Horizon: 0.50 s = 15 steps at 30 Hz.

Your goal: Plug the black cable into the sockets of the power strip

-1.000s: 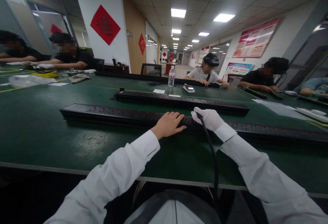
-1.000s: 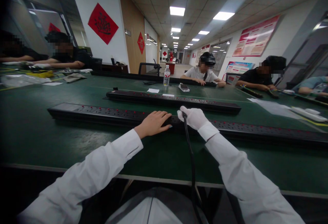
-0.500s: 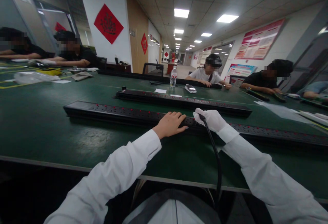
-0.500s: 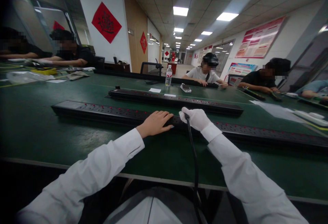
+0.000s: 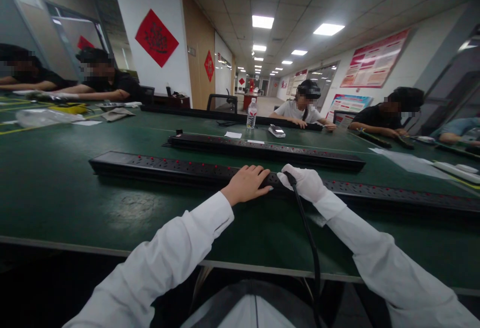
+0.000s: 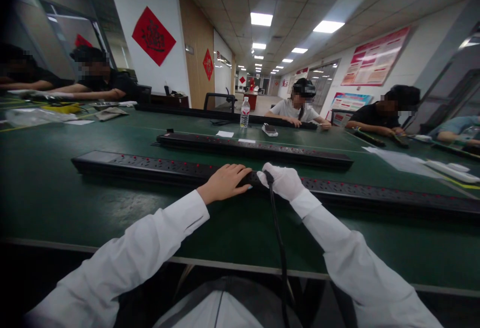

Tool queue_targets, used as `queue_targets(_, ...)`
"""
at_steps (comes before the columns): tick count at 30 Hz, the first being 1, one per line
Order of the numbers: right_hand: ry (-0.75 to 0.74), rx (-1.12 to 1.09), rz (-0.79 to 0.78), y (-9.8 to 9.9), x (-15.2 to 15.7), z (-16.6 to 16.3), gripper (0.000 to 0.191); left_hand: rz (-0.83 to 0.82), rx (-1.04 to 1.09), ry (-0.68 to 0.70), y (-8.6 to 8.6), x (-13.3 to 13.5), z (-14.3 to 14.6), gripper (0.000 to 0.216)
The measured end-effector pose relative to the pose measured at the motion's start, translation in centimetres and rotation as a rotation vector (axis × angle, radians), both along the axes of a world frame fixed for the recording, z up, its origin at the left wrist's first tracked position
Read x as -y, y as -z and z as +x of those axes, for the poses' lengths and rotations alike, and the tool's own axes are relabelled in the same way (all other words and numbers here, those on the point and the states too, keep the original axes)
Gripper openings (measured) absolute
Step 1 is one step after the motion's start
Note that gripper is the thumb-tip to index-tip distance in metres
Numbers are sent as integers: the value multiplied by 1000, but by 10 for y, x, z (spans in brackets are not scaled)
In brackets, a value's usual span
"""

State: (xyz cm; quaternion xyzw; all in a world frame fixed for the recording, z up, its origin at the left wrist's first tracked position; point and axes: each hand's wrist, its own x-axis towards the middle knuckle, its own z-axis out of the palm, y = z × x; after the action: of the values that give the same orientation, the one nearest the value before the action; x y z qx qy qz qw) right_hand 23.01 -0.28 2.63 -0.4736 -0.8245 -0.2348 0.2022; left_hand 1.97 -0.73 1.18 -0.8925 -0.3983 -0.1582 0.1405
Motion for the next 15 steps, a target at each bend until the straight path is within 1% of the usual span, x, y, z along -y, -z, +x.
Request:
queue_targets(6, 49, -64, 0, 3, 6, -3, 37, -6, -4, 4, 1, -1, -1, 55)
queue_targets(15, 108, -55, -80, 2, 6, -3, 34, 15, -3, 0, 1, -1, -1, 53)
